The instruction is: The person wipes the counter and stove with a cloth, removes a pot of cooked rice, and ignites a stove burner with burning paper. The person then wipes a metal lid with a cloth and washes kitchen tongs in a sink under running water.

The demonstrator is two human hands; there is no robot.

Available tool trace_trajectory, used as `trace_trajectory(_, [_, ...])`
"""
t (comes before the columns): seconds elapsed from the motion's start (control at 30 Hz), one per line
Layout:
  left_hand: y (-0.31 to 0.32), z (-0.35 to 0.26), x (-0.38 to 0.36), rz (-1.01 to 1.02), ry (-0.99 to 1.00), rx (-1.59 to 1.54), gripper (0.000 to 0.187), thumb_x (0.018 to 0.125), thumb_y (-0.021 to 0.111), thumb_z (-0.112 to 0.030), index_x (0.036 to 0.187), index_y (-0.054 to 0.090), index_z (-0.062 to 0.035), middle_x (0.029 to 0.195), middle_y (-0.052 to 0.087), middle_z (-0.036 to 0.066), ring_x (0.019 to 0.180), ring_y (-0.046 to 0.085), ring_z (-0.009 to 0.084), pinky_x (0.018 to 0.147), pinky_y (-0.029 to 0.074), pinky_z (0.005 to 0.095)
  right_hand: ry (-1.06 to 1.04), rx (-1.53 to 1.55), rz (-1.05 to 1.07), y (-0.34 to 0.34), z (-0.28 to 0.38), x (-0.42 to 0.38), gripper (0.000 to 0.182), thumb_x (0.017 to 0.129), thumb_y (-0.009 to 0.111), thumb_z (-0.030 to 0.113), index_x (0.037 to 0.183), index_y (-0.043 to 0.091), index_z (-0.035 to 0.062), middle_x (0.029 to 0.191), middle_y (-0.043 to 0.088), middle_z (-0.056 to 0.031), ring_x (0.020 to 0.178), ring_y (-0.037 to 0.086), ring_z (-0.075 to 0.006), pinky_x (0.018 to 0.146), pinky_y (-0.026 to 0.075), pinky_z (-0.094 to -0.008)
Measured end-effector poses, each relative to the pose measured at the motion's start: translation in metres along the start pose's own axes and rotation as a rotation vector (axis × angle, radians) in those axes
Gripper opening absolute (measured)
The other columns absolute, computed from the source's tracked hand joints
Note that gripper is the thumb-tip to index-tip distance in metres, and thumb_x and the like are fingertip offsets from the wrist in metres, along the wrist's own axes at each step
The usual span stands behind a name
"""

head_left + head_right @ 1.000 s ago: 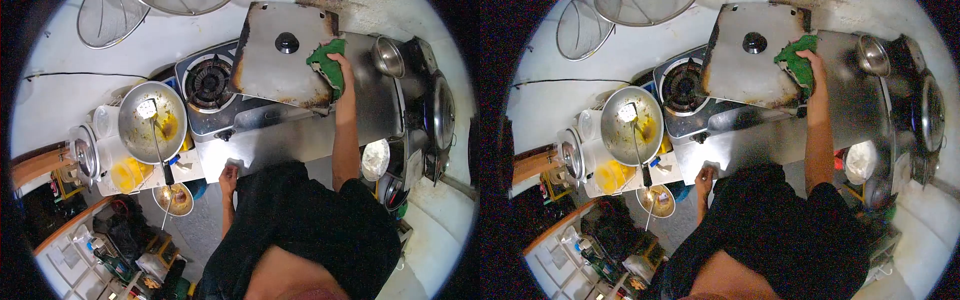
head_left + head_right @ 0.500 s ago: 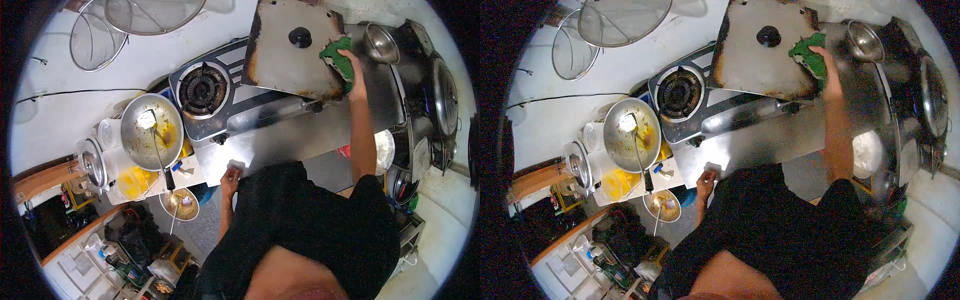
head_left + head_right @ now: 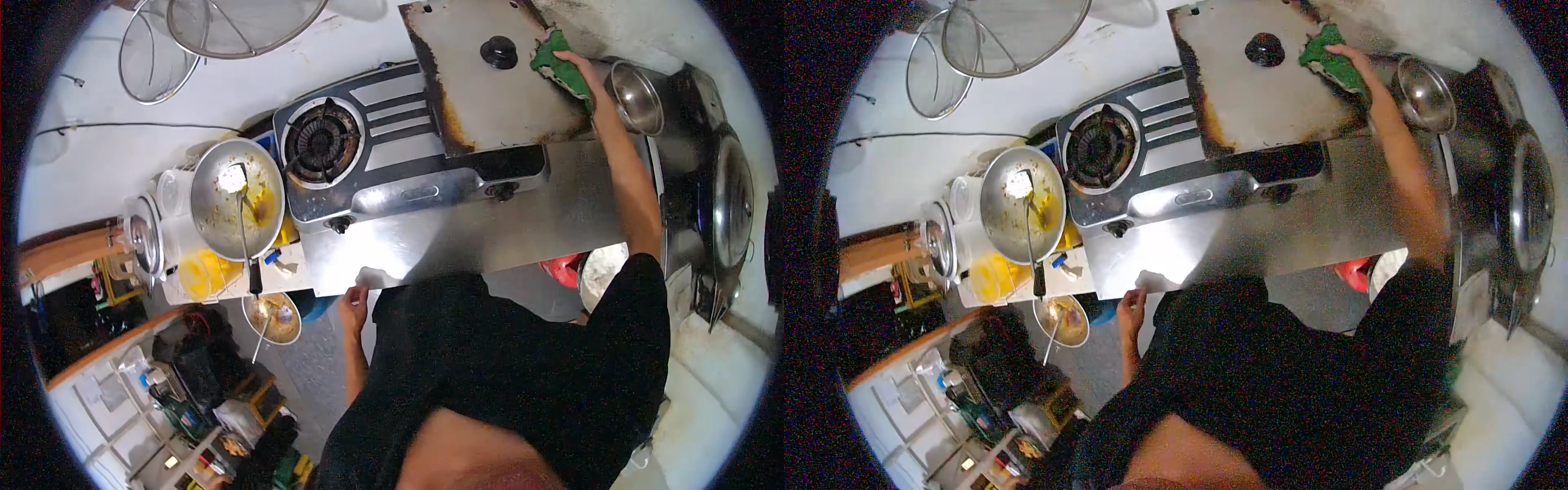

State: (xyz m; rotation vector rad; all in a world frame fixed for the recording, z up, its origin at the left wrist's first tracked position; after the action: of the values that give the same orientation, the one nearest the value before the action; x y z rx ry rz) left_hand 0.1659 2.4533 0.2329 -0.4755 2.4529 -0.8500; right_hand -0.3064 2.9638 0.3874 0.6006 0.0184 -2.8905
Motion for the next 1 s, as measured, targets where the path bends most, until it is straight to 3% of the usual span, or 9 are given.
trace_trajectory(0.1, [0.004, 0.007, -0.014, -0.046, -0.027, 0.002, 0.024, 0.083, 0.063, -0.022, 0.089, 0.063, 0.0009, 0.077, 0.066, 0.012, 0.073, 0.064, 0.0205, 0.069, 0.049, 0.0307, -0.047, -0.044, -0.116, -0.013, 0.005, 0.001, 0.037, 0.071, 0.067, 0.041, 0.089, 0.065, 0.0094, 0.078, 0.064, -0.0017, 0.059, 0.058, -0.0130, 0.056, 0.046, -0.0257])
trace_trajectory(0.27, [0.013, 0.004, -0.033, -0.045, -0.046, -0.019, 0.021, 0.084, 0.062, -0.020, 0.088, 0.063, 0.0007, 0.078, 0.066, 0.013, 0.073, 0.064, 0.0205, 0.069, 0.049, 0.0307, 0.019, -0.075, -0.112, -0.023, -0.003, -0.002, 0.042, 0.071, 0.067, 0.043, 0.092, 0.065, 0.0075, 0.079, 0.064, -0.0023, 0.062, 0.059, -0.0135, 0.058, 0.047, -0.0254])
trace_trajectory(0.37, [0.015, -0.002, -0.034, -0.024, -0.048, -0.019, 0.022, 0.083, 0.062, -0.020, 0.088, 0.063, 0.0009, 0.079, 0.066, 0.012, 0.074, 0.064, 0.0199, 0.070, 0.049, 0.0307, -0.049, -0.065, -0.022, -0.018, -0.002, -0.009, 0.043, 0.071, 0.067, 0.043, 0.093, 0.065, 0.0064, 0.081, 0.065, -0.0027, 0.064, 0.060, -0.0135, 0.060, 0.047, -0.0253])
trace_trajectory(0.57, [0.010, -0.001, -0.020, -0.060, -0.082, -0.023, 0.025, 0.084, 0.062, -0.023, 0.090, 0.063, 0.0012, 0.081, 0.066, 0.012, 0.077, 0.064, 0.0195, 0.072, 0.049, 0.0302, -0.046, -0.156, -0.125, -0.015, 0.007, -0.036, 0.045, 0.071, 0.069, 0.043, 0.095, 0.065, 0.0050, 0.084, 0.065, -0.0035, 0.070, 0.061, -0.0132, 0.068, 0.047, -0.0250])
trace_trajectory(0.73, [0.007, -0.008, -0.006, 0.012, -0.017, -0.062, 0.025, 0.084, 0.062, -0.023, 0.090, 0.062, 0.0010, 0.081, 0.067, 0.013, 0.077, 0.065, 0.0199, 0.072, 0.049, 0.0302, -0.277, -0.270, -0.382, -0.081, -0.004, -0.031, 0.049, 0.078, 0.066, 0.035, 0.108, 0.058, -0.0018, 0.100, 0.062, -0.0086, 0.087, 0.060, -0.0163, 0.078, 0.046, -0.0279])
trace_trajectory(0.77, [0.004, -0.014, -0.005, 0.013, 0.026, -0.104, 0.025, 0.083, 0.063, -0.023, 0.091, 0.062, 0.0008, 0.081, 0.066, 0.012, 0.076, 0.064, 0.0195, 0.072, 0.049, 0.0299, -0.261, -0.184, -0.373, -0.070, 0.009, -0.071, 0.043, 0.082, 0.064, 0.029, 0.111, 0.056, -0.0024, 0.103, 0.061, -0.0094, 0.089, 0.060, -0.0159, 0.077, 0.047, -0.0286])
trace_trajectory(0.83, [0.002, -0.007, 0.001, 0.012, 0.041, -0.106, 0.024, 0.083, 0.063, -0.022, 0.090, 0.062, 0.0008, 0.080, 0.066, 0.012, 0.075, 0.064, 0.0190, 0.071, 0.049, 0.0297, -0.274, -0.180, -0.637, -0.060, 0.019, -0.135, 0.041, 0.082, 0.063, 0.027, 0.110, 0.056, -0.0027, 0.103, 0.061, -0.0104, 0.088, 0.061, -0.0180, 0.075, 0.049, -0.0314])
trace_trajectory(0.9, [0.000, -0.002, 0.005, 0.022, 0.057, -0.103, 0.024, 0.083, 0.063, -0.022, 0.090, 0.062, 0.0008, 0.079, 0.066, 0.012, 0.074, 0.064, 0.0186, 0.071, 0.049, 0.0295, -0.451, 0.115, -0.558, -0.047, 0.005, -0.183, 0.038, 0.082, 0.062, 0.024, 0.109, 0.056, -0.0023, 0.103, 0.061, -0.0110, 0.087, 0.062, -0.0192, 0.072, 0.050, -0.0321])
trace_trajectory(1.0, [-0.005, -0.002, 0.011, 0.050, 0.134, -0.080, 0.023, 0.083, 0.064, -0.022, 0.090, 0.062, 0.0006, 0.079, 0.066, 0.011, 0.073, 0.063, 0.0176, 0.069, 0.049, 0.0293, -0.312, 0.285, -0.648, 0.012, -0.019, -0.249, 0.034, 0.084, 0.057, 0.022, 0.108, 0.057, -0.0013, 0.103, 0.061, -0.0120, 0.090, 0.061, -0.0211, 0.076, 0.049, -0.0325])
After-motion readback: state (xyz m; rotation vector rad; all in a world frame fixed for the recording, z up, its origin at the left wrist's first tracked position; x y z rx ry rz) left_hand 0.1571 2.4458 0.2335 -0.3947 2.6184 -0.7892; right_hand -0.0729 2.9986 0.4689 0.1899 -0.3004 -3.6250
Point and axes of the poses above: each hand's wrist, its own x-axis towards the middle knuckle, its own y-axis out of the palm, z = x × y, the point moved 5 cm from there along x, towards the middle knuckle
